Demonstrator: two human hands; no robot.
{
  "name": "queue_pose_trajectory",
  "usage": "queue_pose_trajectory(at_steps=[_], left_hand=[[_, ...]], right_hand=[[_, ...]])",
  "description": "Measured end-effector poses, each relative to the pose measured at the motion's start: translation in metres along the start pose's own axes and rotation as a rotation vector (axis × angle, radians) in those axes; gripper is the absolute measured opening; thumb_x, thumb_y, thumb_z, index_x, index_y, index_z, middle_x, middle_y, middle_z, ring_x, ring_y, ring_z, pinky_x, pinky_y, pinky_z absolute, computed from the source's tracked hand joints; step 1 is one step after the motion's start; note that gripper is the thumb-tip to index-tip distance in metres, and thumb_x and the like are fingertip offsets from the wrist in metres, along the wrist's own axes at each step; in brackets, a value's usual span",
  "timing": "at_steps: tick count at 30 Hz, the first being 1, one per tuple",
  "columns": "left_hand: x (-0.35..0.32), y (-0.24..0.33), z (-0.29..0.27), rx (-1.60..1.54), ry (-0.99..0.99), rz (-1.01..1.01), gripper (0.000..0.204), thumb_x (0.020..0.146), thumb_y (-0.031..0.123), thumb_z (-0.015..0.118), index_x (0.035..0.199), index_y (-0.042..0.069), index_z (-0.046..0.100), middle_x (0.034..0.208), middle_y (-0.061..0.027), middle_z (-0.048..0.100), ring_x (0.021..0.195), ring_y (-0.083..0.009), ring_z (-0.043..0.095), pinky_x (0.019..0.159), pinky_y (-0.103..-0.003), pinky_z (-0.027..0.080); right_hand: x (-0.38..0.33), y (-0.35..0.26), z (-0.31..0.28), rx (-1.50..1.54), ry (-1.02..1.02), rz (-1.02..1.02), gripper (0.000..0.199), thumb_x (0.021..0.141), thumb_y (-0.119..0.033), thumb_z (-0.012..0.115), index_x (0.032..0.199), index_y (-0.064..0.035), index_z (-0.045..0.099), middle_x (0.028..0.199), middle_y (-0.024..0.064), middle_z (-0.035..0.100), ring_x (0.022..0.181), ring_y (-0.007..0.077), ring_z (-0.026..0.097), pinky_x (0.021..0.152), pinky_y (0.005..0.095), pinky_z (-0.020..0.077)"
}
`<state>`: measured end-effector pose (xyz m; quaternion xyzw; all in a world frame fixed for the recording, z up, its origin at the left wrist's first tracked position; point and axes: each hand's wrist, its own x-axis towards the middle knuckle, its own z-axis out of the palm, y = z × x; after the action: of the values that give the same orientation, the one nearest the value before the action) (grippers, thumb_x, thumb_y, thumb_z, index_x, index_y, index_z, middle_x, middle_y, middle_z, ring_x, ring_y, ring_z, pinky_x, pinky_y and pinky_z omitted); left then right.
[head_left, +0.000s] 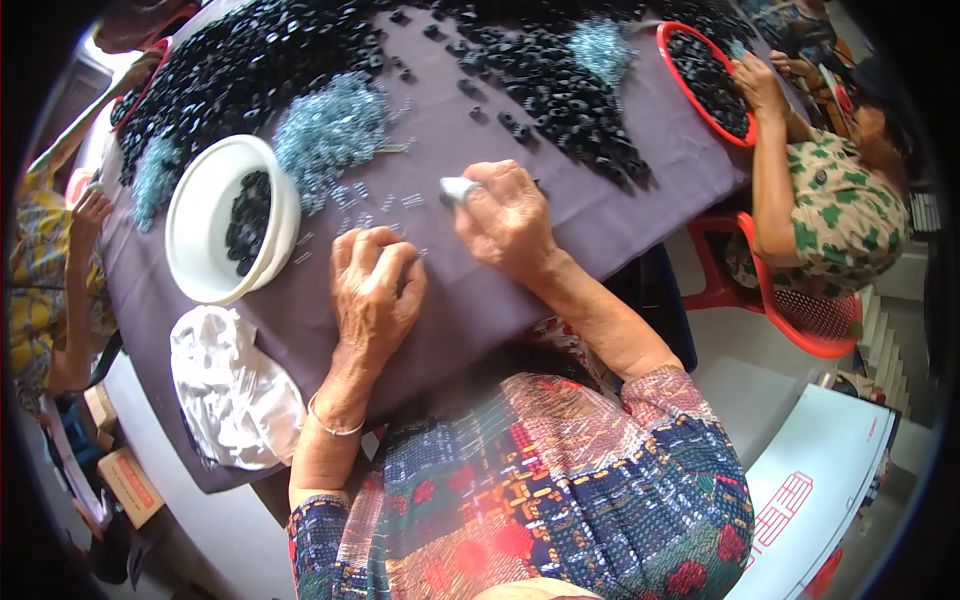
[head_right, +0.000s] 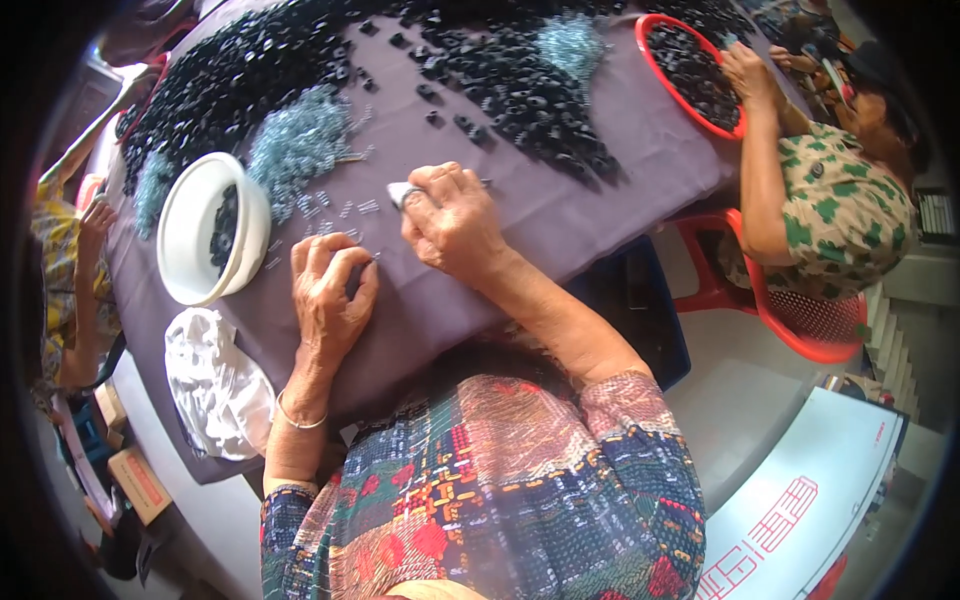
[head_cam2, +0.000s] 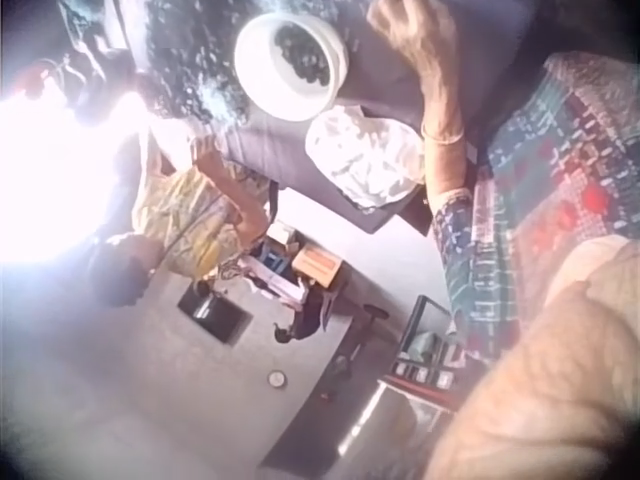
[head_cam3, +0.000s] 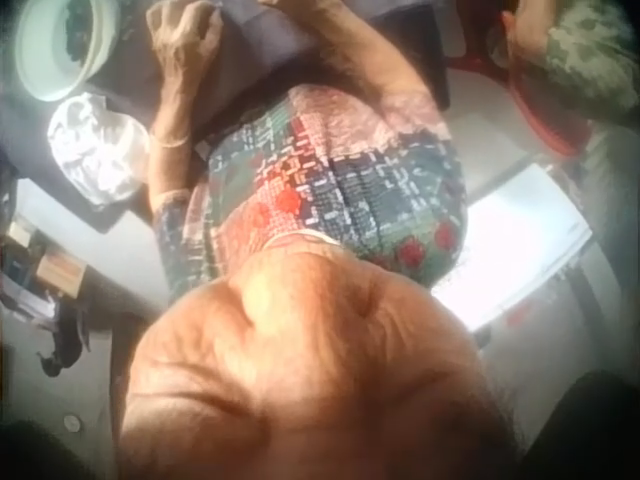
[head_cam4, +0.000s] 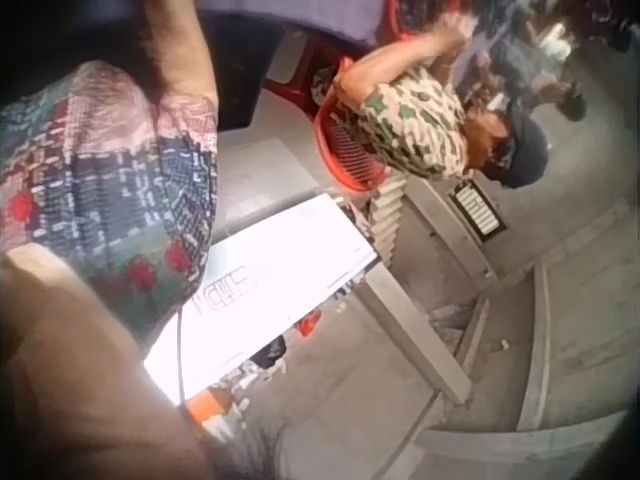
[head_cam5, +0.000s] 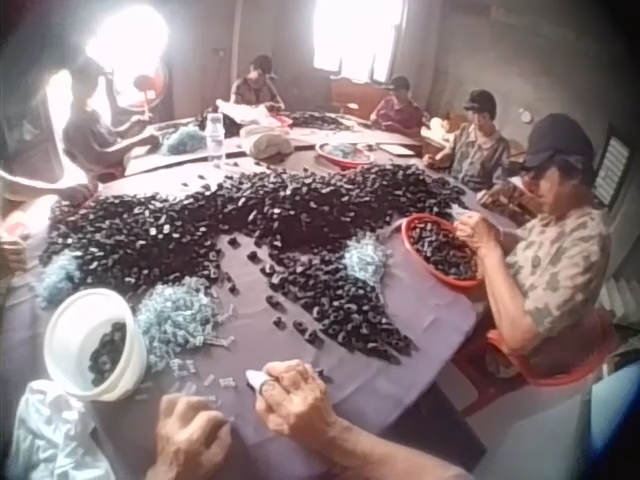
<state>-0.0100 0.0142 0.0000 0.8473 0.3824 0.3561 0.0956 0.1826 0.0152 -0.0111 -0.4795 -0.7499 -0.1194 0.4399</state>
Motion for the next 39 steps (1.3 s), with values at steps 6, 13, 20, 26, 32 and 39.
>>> queue_pose_trajectory(at_steps=[6,13,20,26,32,39], left_hand=[[0.002,-0.003,0.005,-0.042,0.005,0.008,0.018,0.064,0.004,0.069,0.079,0.008,0.06,0.092,-0.007,0.056,0.09,-0.0305,0.051,0.079,-0.041,0.044],[0.0,-0.004,0.003,-0.035,0.027,-0.005,0.016,0.065,0.004,0.068,0.078,0.008,0.059,0.092,-0.006,0.055,0.09,-0.03,0.052,0.078,-0.041,0.044],[-0.001,-0.004,0.004,-0.029,0.012,-0.034,0.017,0.065,0.005,0.07,0.08,0.008,0.062,0.093,-0.0063,0.057,0.093,-0.0307,0.052,0.081,-0.04,0.045],[-0.001,-0.004,0.004,-0.027,0.016,-0.032,0.02,0.064,0.004,0.07,0.081,0.009,0.062,0.095,-0.0066,0.056,0.094,-0.0308,0.052,0.082,-0.04,0.045],[-0.003,-0.004,0.005,-0.031,0.013,-0.043,0.021,0.063,0.003,0.07,0.082,0.008,0.061,0.095,-0.0069,0.056,0.095,-0.0307,0.052,0.081,-0.04,0.045],[-0.003,-0.006,0.005,-0.061,0.005,-0.027,0.023,0.061,0.004,0.069,0.082,0.008,0.059,0.097,-0.0066,0.055,0.095,-0.0304,0.05,0.081,-0.04,0.044]], right_hand=[[-0.003,0.01,-0.006,0.06,0.041,0.162,0.02,0.067,0.003,0.066,0.087,0.0004,0.064,0.092,0.0133,0.06,0.082,0.0284,0.059,0.07,0.0367,0.0506],[0.007,0.027,-0.023,0.047,-0.097,0.324,0.022,0.072,0.001,0.066,0.094,0.0017,0.064,0.093,0.0146,0.059,0.085,0.0302,0.059,0.075,0.0372,0.0502],[0.04,0.054,-0.023,-0.236,-0.274,0.259,0.021,0.079,-0.011,0.065,0.096,-0.0004,0.063,0.104,0.0142,0.059,0.094,0.0319,0.057,0.082,0.0402,0.0481],[0.059,0.038,0.01,-0.017,-0.365,0.08,0.019,0.078,-0.012,0.065,0.095,-0.0043,0.065,0.102,0.0117,0.059,0.096,0.0291,0.057,0.081,0.0392,0.0471],[0.072,0.027,0.038,0.036,-0.457,0.114,0.019,0.077,-0.013,0.065,0.09,-0.0003,0.061,0.096,0.0134,0.058,0.094,0.0315,0.055,0.081,0.0401,0.0457],[0.061,0.026,0.03,-0.038,-0.587,0.079,0.013,0.074,-0.013,0.063,0.086,-0.0083,0.059,0.092,0.0081,0.056,0.093,0.0274,0.055,0.079,0.0416,0.0439]])
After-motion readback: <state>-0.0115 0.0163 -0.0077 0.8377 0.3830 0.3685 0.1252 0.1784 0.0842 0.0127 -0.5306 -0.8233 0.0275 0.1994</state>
